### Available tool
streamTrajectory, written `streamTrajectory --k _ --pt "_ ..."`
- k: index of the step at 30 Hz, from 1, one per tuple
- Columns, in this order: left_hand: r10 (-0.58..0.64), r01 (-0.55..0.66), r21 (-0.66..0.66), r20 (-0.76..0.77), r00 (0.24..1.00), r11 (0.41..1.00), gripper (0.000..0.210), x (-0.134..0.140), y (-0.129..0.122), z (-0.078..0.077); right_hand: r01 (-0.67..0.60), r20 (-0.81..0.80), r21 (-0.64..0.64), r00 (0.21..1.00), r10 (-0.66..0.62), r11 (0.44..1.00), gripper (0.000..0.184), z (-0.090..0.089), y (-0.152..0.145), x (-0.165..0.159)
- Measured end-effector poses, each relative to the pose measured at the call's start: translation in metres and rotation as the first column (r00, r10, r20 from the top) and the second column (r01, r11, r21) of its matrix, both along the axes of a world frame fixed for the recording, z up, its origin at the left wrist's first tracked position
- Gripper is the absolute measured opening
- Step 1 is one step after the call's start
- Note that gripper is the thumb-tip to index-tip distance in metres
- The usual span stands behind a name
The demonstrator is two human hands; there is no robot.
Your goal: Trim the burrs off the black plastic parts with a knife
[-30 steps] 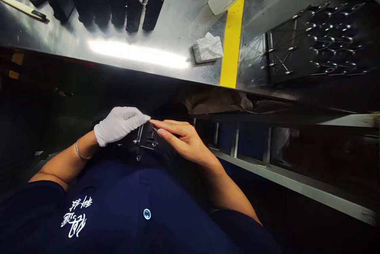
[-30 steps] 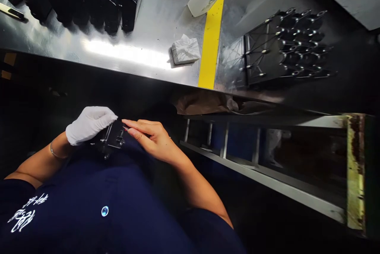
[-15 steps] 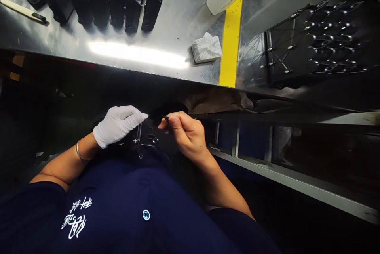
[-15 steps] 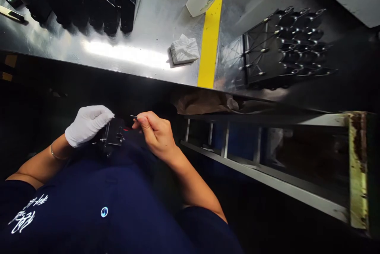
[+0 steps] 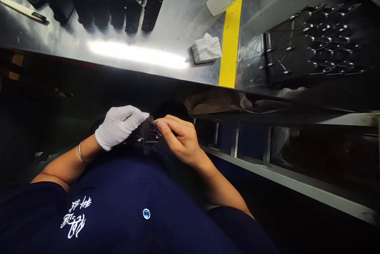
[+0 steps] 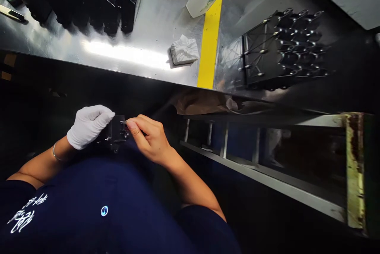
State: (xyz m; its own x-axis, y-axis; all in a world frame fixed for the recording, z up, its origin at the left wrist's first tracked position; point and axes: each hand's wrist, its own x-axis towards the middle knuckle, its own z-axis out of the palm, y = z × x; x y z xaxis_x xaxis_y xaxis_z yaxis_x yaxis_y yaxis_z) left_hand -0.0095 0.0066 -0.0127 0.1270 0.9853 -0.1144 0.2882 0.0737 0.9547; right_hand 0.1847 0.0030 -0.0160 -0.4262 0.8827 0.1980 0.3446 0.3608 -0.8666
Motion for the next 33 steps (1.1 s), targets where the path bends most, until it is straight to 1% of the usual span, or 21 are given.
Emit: streamTrajectory --k 4,7,10,15,19,25,28,30,31,33 --pt "0.011 -0.011 -0.009 0.003 1.0 1.0 0.034 0.001 -0.001 -0.001 -0.01 0.032 0.035 0.999 0.009 0.999 0.024 0.001 0.0 0.001" --pt "0.035 -0.035 -0.037 0.01 0.999 0.999 0.035 0.003 -0.001 -0.002 -0.072 0.045 0.069 0.997 0.069 0.995 0.024 0.002 0.001 0.004" --pt "0.035 -0.033 -0.042 0.044 0.998 0.999 0.035 0.003 0.001 0.0 -0.128 0.018 0.087 0.992 0.127 0.988 0.021 0.003 0.003 0.007" --pt "-0.015 0.019 -0.028 0.109 0.994 0.999 0.033 0.002 0.003 0.006 -0.045 0.003 0.154 0.999 0.046 0.987 0.019 0.003 0.006 0.007" --pt "-0.01 0.016 -0.058 0.103 0.995 0.998 0.035 0.004 0.003 0.005 -0.06 0.02 0.187 0.998 0.057 0.981 0.018 0.002 0.006 0.007" --pt "-0.014 0.021 -0.068 0.102 0.995 0.997 0.038 0.006 0.004 0.004 -0.039 0.032 0.213 0.999 0.033 0.976 0.017 0.002 0.005 0.008" --pt "0.001 0.007 -0.078 0.102 0.995 0.997 0.038 0.006 0.005 0.004 -0.081 0.016 0.235 0.997 0.079 0.969 0.016 0.002 0.005 0.007" --pt "0.016 -0.007 -0.084 0.107 0.994 0.996 0.037 0.005 0.004 0.004 -0.123 -0.014 0.221 0.991 0.13 0.968 0.016 0.001 0.006 0.008" --pt "0.016 -0.007 -0.084 0.111 0.994 0.996 0.036 0.005 0.004 0.005 -0.152 -0.03 0.199 0.986 0.161 0.968 0.017 0.001 0.006 0.009" --pt "-0.018 0.029 -0.082 0.127 0.992 0.996 0.034 0.006 0.003 0.006 -0.236 -0.083 0.114 0.966 0.246 0.965 0.02 0.002 0.007 0.012"
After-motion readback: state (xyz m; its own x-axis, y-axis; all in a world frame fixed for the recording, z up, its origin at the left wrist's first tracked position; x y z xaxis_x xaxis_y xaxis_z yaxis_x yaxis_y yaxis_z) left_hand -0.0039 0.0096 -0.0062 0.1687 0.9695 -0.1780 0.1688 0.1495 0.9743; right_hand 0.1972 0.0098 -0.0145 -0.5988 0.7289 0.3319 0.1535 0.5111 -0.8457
